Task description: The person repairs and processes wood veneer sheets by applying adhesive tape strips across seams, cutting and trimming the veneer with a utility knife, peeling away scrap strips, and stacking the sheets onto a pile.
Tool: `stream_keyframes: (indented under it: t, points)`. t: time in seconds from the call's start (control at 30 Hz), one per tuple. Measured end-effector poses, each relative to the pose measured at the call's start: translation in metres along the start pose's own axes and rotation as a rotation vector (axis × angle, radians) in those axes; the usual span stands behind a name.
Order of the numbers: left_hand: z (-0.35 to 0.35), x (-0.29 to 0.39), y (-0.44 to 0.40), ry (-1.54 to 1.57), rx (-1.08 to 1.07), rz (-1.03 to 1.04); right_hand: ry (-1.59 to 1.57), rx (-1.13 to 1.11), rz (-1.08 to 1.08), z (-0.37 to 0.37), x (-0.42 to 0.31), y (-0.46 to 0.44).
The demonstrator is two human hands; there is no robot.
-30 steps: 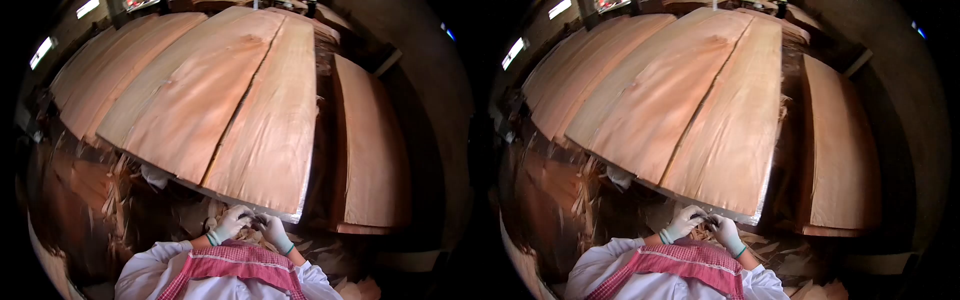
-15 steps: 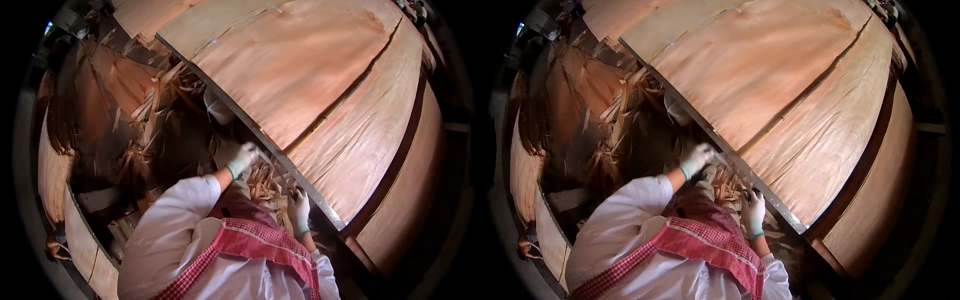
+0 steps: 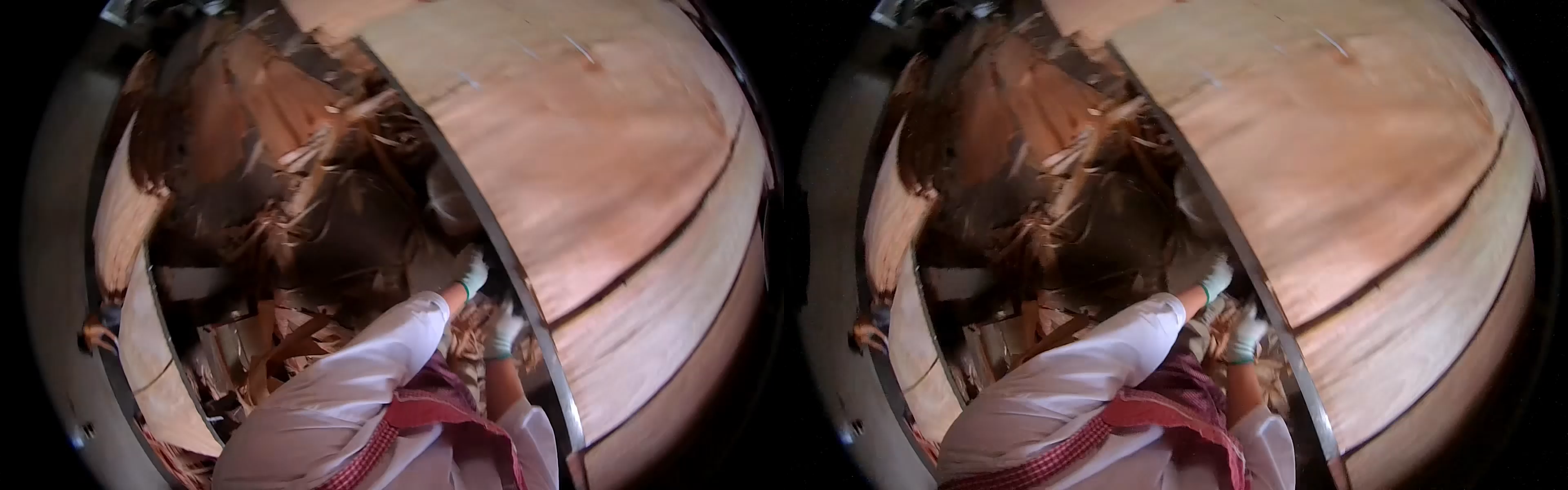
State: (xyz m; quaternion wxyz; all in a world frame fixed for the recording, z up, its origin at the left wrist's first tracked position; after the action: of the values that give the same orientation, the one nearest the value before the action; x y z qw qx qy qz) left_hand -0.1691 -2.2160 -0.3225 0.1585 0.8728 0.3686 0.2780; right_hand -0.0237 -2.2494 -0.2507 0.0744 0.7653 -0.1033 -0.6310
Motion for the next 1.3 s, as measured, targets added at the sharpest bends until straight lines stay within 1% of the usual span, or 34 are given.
stream_keyframes:
  t: [0.03, 0.07, 0.1, 0.13, 0.17, 0.2, 0.23, 0.27, 0.3, 0.33, 0.37, 0.4, 0.43, 0.47, 0.5, 0.53, 0.57, 0.6, 0.63, 0.67, 0.7, 0.73, 0.77, 0.8, 0.83, 0.9, 0.93, 0.97, 1.03, 1.07, 1.17, 1.2, 1.23, 1.3]
  points:
    - [-0.011, -0.018, -0.014, 0.125, 0.275, 0.007, 0.010, 0.030, -0.040, -0.001, 0.013, -0.005]
    - [-0.049, -0.035, -0.025, 0.259, 0.238, -0.059, 0.021, 0.060, -0.080, -0.002, 0.026, -0.010]
    - [-0.096, -0.057, -0.035, 0.396, 0.195, -0.114, 0.219, -0.013, -0.132, -0.004, 0.027, -0.008]
    - [-0.116, -0.099, -0.061, 0.491, 0.371, -0.175, 0.417, -0.075, -0.191, -0.005, 0.028, -0.006]
    - [-0.183, -0.122, -0.055, 0.459, 0.576, -0.180, 0.430, -0.110, -0.242, -0.003, 0.029, -0.010]
    - [-0.237, -0.156, -0.061, 0.312, 0.753, -0.318, 0.441, -0.145, -0.294, 0.000, 0.023, -0.014]
    - [-0.277, -0.201, -0.065, 0.626, 0.879, -0.139, 0.369, -0.174, -0.264, 0.002, 0.019, -0.015]
    - [-0.317, -0.237, -0.065, 0.687, 1.029, -0.130, 0.296, -0.203, -0.232, 0.006, 0.006, -0.013]
    - [-0.362, -0.236, -0.037, 0.787, 1.004, -0.121, 0.367, -0.287, -0.355, 0.013, -0.010, -0.011]
    - [-0.383, -0.247, -0.031, 0.510, 1.114, -0.119, 0.443, -0.369, -0.476, 0.021, -0.028, -0.006]
    - [-0.396, -0.209, 0.001, 0.453, 1.029, -0.053, 0.524, -0.442, -0.596, 0.026, -0.050, -0.001]
    - [-0.394, -0.173, 0.026, 0.498, 0.857, 0.010, 0.456, -0.482, -0.762, 0.035, -0.090, 0.013]
    - [-0.377, -0.144, 0.042, 0.538, 0.664, 0.088, 0.360, -0.515, -0.719, 0.041, -0.091, 0.019]
    - [-0.341, -0.122, 0.053, 0.668, 0.426, 0.188, 0.245, -0.544, -0.718, 0.040, -0.134, 0.034]
    - [-0.301, -0.095, 0.066, 0.784, 0.157, 0.292, 0.159, -0.576, -0.790, 0.035, -0.155, 0.042]
    - [-0.276, -0.055, 0.094, 0.701, 0.069, 0.338, 0.121, -0.576, -0.813, 0.027, -0.190, 0.050]
    - [-0.261, -0.013, 0.128, 0.616, -0.024, 0.394, 0.013, -0.560, -0.738, 0.017, -0.212, 0.054]
    - [-0.244, 0.017, 0.149, 0.702, -0.059, 0.472, -0.032, -0.521, -0.771, 0.007, -0.208, 0.050]
    - [-0.234, 0.042, 0.168, 0.790, -0.088, 0.535, -0.174, -0.500, -0.591, -0.007, -0.209, 0.052]
    - [-0.233, 0.064, 0.184, 0.713, -0.107, 0.536, -0.192, -0.464, -0.550, -0.028, -0.212, 0.050]
    - [-0.223, 0.079, 0.189, 0.817, -0.195, 0.526, -0.220, -0.435, -0.523, -0.049, -0.216, 0.048]
    - [-0.219, 0.099, 0.200, 0.821, -0.208, 0.570, -0.236, -0.411, -0.466, -0.067, -0.204, 0.044]
    - [-0.216, 0.117, 0.211, 0.827, -0.211, 0.613, -0.220, -0.408, -0.483, -0.090, -0.209, 0.044]
    - [-0.208, 0.125, 0.212, 0.757, -0.225, 0.707, -0.159, -0.357, -0.485, -0.109, -0.214, 0.048]
    - [-0.196, 0.137, 0.220, 0.767, -0.304, 0.706, -0.109, -0.313, -0.484, -0.130, -0.214, 0.050]
    - [-0.178, 0.172, 0.246, 0.773, -0.455, 0.698, -0.237, -0.193, -0.409, -0.172, -0.202, 0.059]
    - [-0.175, 0.191, 0.264, 0.642, -0.434, 0.743, -0.302, -0.133, -0.375, -0.192, -0.198, 0.062]
    - [-0.162, 0.209, 0.277, 0.621, -0.442, 0.776, -0.330, -0.099, -0.354, -0.216, -0.194, 0.065]
    - [-0.129, 0.240, 0.311, 0.584, -0.465, 0.833, -0.384, -0.033, -0.304, -0.270, -0.184, 0.080]
    - [-0.112, 0.254, 0.330, 0.546, -0.476, 0.857, -0.355, -0.007, -0.262, -0.298, -0.177, 0.088]
    - [-0.037, 0.286, 0.394, 0.585, -0.587, 0.861, -0.244, 0.122, -0.328, -0.386, -0.128, 0.109]
    - [-0.018, 0.297, 0.418, 0.551, -0.529, 0.904, -0.307, 0.108, -0.162, -0.422, -0.134, 0.126]
    - [-0.006, 0.309, 0.438, 0.429, -0.287, 1.128, -0.284, 0.157, -0.188, -0.452, -0.114, 0.134]
    - [0.026, 0.330, 0.463, 0.443, -0.298, 1.111, -0.215, 0.177, -0.124, -0.527, -0.094, 0.162]
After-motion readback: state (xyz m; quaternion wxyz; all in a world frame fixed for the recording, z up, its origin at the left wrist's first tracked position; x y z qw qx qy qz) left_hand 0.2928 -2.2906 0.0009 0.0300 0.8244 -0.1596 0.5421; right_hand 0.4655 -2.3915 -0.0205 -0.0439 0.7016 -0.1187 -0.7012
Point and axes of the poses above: each hand's wrist, its own y-axis away from the middle knuckle, its own z-axis out of the palm, x = y × z, the point moved 2 cm from there along -y, towards the middle knuckle, and after that the axes turned 11 degrees about -z, right-handed, at the moved point
